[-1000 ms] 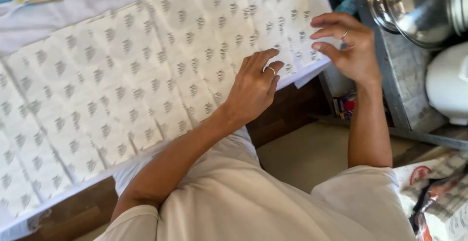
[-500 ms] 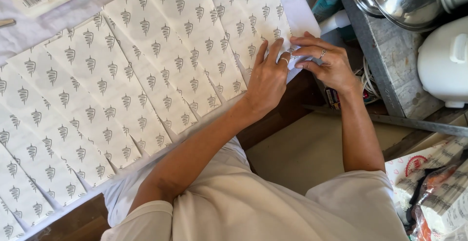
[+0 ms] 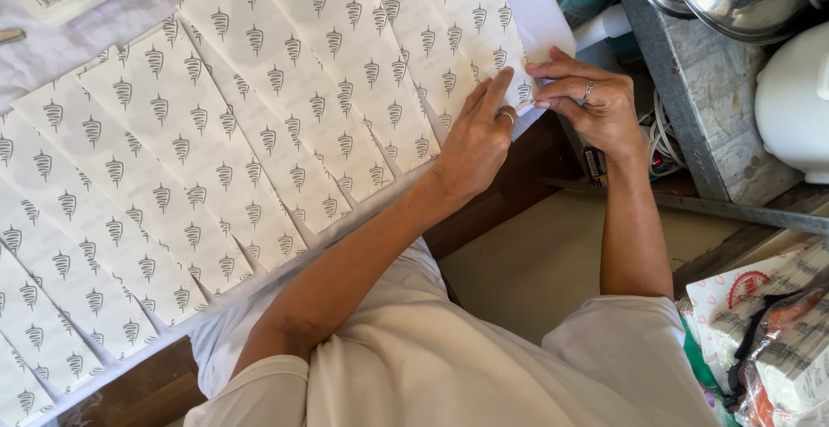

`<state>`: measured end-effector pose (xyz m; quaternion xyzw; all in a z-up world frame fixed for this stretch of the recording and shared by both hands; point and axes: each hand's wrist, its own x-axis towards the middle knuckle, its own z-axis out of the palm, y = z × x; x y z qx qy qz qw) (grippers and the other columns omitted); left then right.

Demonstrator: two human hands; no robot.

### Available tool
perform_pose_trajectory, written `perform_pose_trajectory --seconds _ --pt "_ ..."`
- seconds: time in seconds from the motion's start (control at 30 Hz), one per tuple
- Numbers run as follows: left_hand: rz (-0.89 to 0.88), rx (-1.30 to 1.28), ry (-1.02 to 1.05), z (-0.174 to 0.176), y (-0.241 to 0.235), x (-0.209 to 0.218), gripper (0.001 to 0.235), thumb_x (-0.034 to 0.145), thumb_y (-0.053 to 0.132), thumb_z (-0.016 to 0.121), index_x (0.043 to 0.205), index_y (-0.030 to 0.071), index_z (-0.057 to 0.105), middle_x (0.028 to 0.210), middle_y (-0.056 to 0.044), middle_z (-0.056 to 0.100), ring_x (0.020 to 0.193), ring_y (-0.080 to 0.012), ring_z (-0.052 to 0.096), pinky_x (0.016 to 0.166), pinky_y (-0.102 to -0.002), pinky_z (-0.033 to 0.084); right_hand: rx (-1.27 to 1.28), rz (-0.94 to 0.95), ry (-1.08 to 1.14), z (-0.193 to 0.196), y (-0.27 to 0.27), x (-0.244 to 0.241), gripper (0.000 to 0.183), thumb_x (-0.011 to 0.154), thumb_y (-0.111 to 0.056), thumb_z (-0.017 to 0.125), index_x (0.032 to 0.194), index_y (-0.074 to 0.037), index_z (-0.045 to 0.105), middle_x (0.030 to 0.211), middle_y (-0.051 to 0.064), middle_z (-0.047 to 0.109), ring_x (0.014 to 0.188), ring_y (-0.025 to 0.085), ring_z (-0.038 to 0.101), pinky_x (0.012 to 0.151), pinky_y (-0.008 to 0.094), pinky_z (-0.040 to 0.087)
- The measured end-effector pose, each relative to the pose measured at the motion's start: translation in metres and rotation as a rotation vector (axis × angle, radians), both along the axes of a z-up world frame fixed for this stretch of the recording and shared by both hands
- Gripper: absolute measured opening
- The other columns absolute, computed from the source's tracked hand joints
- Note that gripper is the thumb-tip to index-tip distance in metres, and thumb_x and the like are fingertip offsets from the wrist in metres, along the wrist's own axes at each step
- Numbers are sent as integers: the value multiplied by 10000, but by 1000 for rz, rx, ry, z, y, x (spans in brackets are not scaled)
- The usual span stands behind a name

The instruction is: Applying glue to the edges of printed paper strips and stacking them together for assembly.

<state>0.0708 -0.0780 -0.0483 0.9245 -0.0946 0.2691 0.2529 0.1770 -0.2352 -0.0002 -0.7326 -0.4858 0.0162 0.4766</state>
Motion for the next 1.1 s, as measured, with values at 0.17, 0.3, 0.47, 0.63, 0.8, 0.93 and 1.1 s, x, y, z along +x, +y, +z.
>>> perform_pose_trajectory --seconds 0.17,0.3,0.47,0.63,0.8,0.93,1.1 --pt "0 36 -126 -1 -3 1 104 836 -230 657 814 -135 693 1264 -320 531 1162 -377 614 1164 -486 469 -74 61 9 -2 -5 2 43 1033 91 645 1041 75 684 1267 263 652 1227 355 633 1287 563 414" --pt "69 -166 -50 -3 -8 7 209 845 -246 576 721 -78 567 1237 -256 466 1033 -433 587 1116 -554 453 -64 -19 54 -1 0 -3 31 1048 22 672 1031 48 678 1262 204 643 1204 300 624 1297 536 413" --pt "116 -324 22 -2 -10 19 188 729 -283 555 749 -96 557 1165 -209 452 973 -353 564 924 -464 506 -57 -82 81 3 5 -4 131 968 107 770 938 49 657 1229 233 655 1133 334 651 1155 480 506" --pt "161 -422 56 -1 -6 28 150 749 -235 605 845 -121 588 1085 -180 455 849 -353 580 796 -443 528 -32 -102 203 11 13 -9 281 911 177 792 954 -4 581 1237 209 637 1141 305 643 1008 387 566" --pt "159 -535 69 -2 -4 31 185 737 -219 576 792 -55 512 985 -145 452 742 -323 533 572 -418 451 -61 -190 150 8 23 -18 360 909 45 860 1078 -39 554 1217 159 609 1176 275 616 1014 362 508" --pt "148 -578 129 -3 -2 29 245 672 -240 594 806 -40 552 1032 -127 461 750 -306 559 640 -408 461 -1 -128 282 -3 12 -6 362 893 136 815 1072 -50 561 1231 166 620 1155 260 606 1071 367 509" --pt "104 -642 214 -5 0 31 300 613 -235 592 849 -52 562 1051 -123 444 699 -293 548 583 -374 457 -21 -161 371 1 12 -6 298 924 149 756 1066 -57 596 1230 152 638 1177 239 633 1078 333 532"
